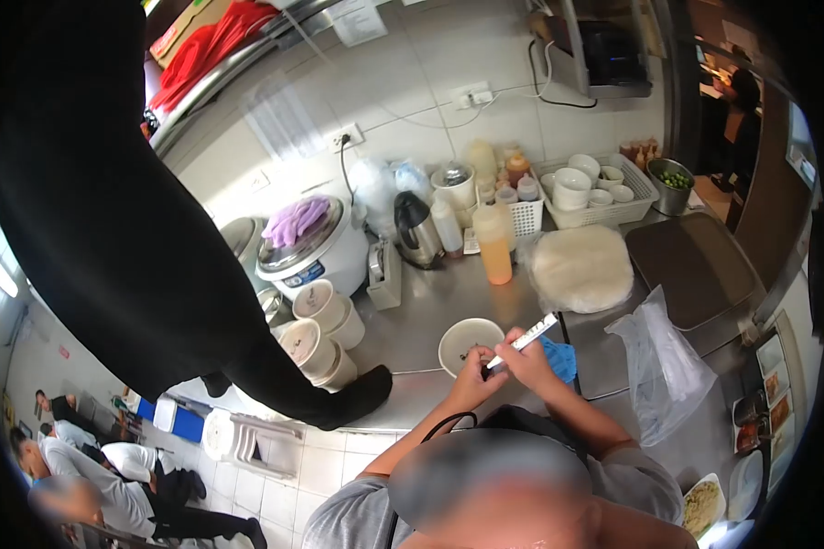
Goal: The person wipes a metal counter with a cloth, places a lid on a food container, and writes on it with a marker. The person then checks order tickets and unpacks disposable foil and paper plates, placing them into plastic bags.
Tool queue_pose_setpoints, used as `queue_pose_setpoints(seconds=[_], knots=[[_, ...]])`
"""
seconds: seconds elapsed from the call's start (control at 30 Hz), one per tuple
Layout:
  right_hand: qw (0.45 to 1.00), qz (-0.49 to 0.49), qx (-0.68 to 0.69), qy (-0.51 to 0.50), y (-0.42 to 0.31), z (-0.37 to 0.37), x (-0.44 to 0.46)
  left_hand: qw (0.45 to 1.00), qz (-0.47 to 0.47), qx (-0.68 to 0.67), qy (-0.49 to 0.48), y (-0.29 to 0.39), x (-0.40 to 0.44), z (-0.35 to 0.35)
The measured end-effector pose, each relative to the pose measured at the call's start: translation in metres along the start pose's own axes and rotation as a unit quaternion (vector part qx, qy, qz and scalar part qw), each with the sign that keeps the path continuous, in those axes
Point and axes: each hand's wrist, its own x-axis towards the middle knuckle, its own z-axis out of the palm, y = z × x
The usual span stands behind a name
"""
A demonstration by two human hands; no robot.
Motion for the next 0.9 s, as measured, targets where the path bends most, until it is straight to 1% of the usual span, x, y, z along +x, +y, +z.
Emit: queue_pose_setpoints(seconds=[0.1,0.13,0.2,0.3,0.37,0.4,0.5,0.53,0.63,0.73,0.77,0.8,0.83,0.87,0.9], knots=[[0.994,-0.071,-0.084,0.007,-0.006,-0.018,-0.003,0.999,-0.031,0.020,-0.018,0.012,0.001,0.010],[0.995,-0.049,-0.084,-0.027,-0.009,-0.022,-0.008,0.999,0.009,0.040,-0.009,0.014,0.002,0.017],[0.991,-0.058,-0.112,-0.049,-0.009,-0.025,-0.018,0.993,0.090,0.074,0.008,0.015,0.003,0.035],[0.989,-0.045,-0.129,-0.059,-0.009,-0.044,-0.029,0.995,0.068,0.069,-0.002,0.018,0.001,0.051],[0.988,-0.015,-0.144,-0.050,-0.017,-0.059,-0.032,0.992,0.107,0.067,-0.022,0.012,0.004,0.060],[0.980,-0.073,-0.185,-0.012,-0.029,-0.066,-0.033,0.990,0.125,0.065,-0.031,0.010,0.004,0.064],[0.969,-0.072,-0.228,0.064,-0.042,-0.076,-0.035,0.991,0.089,0.080,-0.058,0.031,0.001,0.073],[0.977,-0.066,-0.185,0.084,-0.041,-0.069,-0.038,0.992,0.086,0.078,-0.059,0.025,0.003,0.074],[0.975,-0.102,-0.170,0.099,-0.040,-0.061,-0.043,0.987,0.070,0.116,-0.091,0.042,0.001,0.064],[0.972,-0.105,-0.182,0.109,-0.039,-0.044,-0.041,0.953,0.238,0.158,-0.097,0.048,0.006,0.054],[0.964,-0.116,-0.220,0.091,-0.039,-0.041,-0.039,0.966,0.156,0.161,-0.129,0.053,0.009,0.047],[0.957,-0.112,-0.256,0.081,-0.041,-0.038,-0.039,0.957,0.124,0.201,-0.170,0.038,0.019,0.038],[0.948,-0.109,-0.293,0.067,-0.040,-0.036,-0.038,0.954,0.136,0.202,-0.176,0.041,0.029,0.028],[0.971,-0.102,-0.208,0.063,-0.035,-0.034,-0.036,0.948,0.144,0.217,-0.182,0.059,0.037,0.014],[0.986,-0.094,-0.121,0.062,-0.028,-0.034,-0.035,0.959,0.121,0.212,-0.140,0.047,0.051,0.003]])
